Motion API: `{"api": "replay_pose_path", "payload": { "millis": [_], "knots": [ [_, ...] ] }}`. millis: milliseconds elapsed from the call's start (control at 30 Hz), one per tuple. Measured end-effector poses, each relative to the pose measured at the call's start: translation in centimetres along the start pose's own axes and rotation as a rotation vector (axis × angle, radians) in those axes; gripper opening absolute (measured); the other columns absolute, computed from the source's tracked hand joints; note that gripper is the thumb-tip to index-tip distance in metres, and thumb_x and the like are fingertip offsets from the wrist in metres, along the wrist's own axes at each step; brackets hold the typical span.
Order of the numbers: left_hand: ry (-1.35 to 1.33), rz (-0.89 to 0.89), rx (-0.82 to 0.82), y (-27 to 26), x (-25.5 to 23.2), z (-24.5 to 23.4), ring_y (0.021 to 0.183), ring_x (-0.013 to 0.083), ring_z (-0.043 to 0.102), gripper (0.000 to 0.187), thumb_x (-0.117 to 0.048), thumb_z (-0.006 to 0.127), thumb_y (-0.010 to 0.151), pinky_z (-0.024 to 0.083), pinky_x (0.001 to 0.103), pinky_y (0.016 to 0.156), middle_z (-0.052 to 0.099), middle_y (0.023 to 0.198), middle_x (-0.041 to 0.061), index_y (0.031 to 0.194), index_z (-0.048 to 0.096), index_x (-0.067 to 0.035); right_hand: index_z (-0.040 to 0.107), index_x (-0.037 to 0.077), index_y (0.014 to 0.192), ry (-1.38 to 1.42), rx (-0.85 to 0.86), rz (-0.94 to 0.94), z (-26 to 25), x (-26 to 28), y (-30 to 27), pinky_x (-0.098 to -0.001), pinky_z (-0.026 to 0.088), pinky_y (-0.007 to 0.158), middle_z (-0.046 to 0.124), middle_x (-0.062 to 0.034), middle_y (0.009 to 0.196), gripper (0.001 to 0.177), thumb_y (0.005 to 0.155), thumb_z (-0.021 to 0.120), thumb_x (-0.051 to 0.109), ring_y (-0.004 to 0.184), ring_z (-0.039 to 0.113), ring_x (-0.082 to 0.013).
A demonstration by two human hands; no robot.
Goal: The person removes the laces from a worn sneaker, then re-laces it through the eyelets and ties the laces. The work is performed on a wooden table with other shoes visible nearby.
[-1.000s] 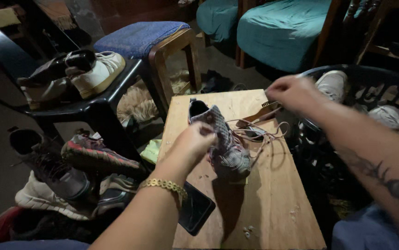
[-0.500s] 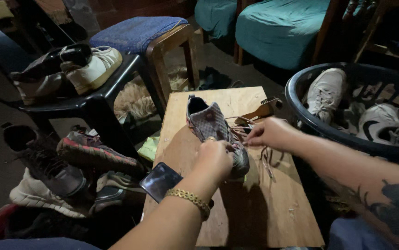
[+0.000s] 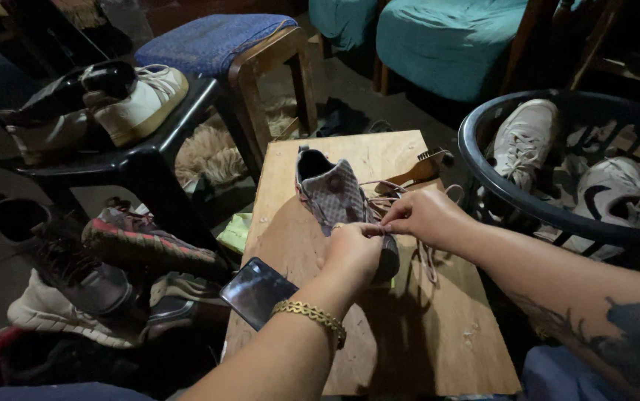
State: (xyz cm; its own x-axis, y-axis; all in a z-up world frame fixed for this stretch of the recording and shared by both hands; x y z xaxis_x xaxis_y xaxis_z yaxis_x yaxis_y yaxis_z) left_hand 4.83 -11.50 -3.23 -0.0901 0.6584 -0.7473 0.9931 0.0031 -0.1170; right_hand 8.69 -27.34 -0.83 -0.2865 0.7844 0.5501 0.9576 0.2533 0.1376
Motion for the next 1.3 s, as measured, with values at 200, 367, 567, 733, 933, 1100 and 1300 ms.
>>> {"api": "replay_pose_path", "payload": {
  "millis": [200,367,567,733,933,1100,1300],
  "knots": [
    [0.046,0.264,-0.188,-1.2,-1.8,-2.2,0.102,0.0348,0.067,0.02,-0.018,0.063,0.089,0.053,0.045,0.089,0.069,0.109,0.013,0.098,0.081,-0.02,0.085,0.011,0.102,0.345,0.082,0.31,1.6,-2.0,-0.8,-0.0304,0.054,0.076,0.081,-0.0053,0.088,0.021,0.082,0.081,0.017,0.08,0.069,-0.0134],
    [0.191,0.371,-0.199,-1.0,-3.3,-2.6,0.1,0.0363,0.069,0.021,-0.01,0.06,0.089,0.054,0.047,0.086,0.07,0.11,0.014,0.097,0.078,-0.016,0.085,0.006,0.102,0.468,0.082,0.393,2.3,-3.1,-1.0,-0.0299,0.049,0.073,0.08,-0.0054,0.09,0.023,0.081,0.082,0.017,0.081,0.065,-0.0124],
    [0.198,0.328,-0.169,-0.2,-3.0,-2.3,0.1,0.0338,0.069,0.015,-0.024,0.072,0.083,0.055,0.046,0.086,0.071,0.107,0.011,0.095,0.077,-0.016,0.083,0.004,0.097,0.493,0.098,0.362,2.7,-3.4,-0.2,-0.0267,0.05,0.07,0.078,-0.0043,0.086,0.023,0.079,0.085,0.018,0.078,0.065,-0.0103],
    [0.27,0.368,-0.214,-0.1,-2.5,-1.5,0.099,0.0361,0.068,0.018,-0.027,0.069,0.088,0.054,0.049,0.084,0.067,0.108,0.015,0.094,0.071,-0.01,0.08,0.001,0.098,0.317,0.083,0.284,1.9,-2.9,0.2,-0.0295,0.049,0.066,0.075,-0.009,0.086,0.029,0.079,0.089,0.022,0.074,0.062,-0.0133],
    [0.278,0.418,-0.253,-0.2,-2.9,-3.6,0.098,0.0388,0.068,0.021,-0.026,0.068,0.091,0.054,0.048,0.084,0.067,0.106,0.021,0.097,0.068,-0.007,0.081,0.009,0.105,0.195,0.212,0.19,0.6,-1.3,0.0,-0.0279,0.057,0.074,0.08,-0.0026,0.089,0.029,0.077,0.084,0.017,0.08,0.071,-0.0096],
    [0.173,0.217,-0.298,-0.6,-1.7,-10.8,0.09,0.0331,0.069,0.024,-0.032,0.067,0.091,0.054,0.044,0.079,0.071,0.095,0.016,0.093,0.068,-0.007,0.079,0.009,0.113,0.228,0.186,0.127,-1.3,2.1,0.8,-0.0305,0.057,0.076,0.079,-0.0066,0.092,0.034,0.079,0.078,0.011,0.079,0.069,-0.0144],
    [-0.207,0.508,-0.319,-1.5,-3.9,-14.6,0.079,0.0229,0.07,0.022,-0.022,0.069,0.091,0.055,0.034,0.071,0.074,0.085,0.013,0.093,0.07,0.0,0.073,0.005,0.121,0.56,0.078,-0.243,-1.8,10.3,3.1,-0.0241,0.055,0.083,0.077,-0.0006,0.102,0.03,0.094,0.071,0.018,0.091,0.069,-0.0053]
  ]
}}
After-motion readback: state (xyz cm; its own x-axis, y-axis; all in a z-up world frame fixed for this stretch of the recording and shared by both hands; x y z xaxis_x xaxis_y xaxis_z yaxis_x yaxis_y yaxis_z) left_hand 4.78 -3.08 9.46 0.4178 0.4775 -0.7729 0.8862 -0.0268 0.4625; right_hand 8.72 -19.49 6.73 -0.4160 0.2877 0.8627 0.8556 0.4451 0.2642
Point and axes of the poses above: each hand's wrist, its own y-axis towards the middle knuckle, its own z-axis out of the palm, x = y × z, the point moved 8 cm from there along y, towards the middle knuckle
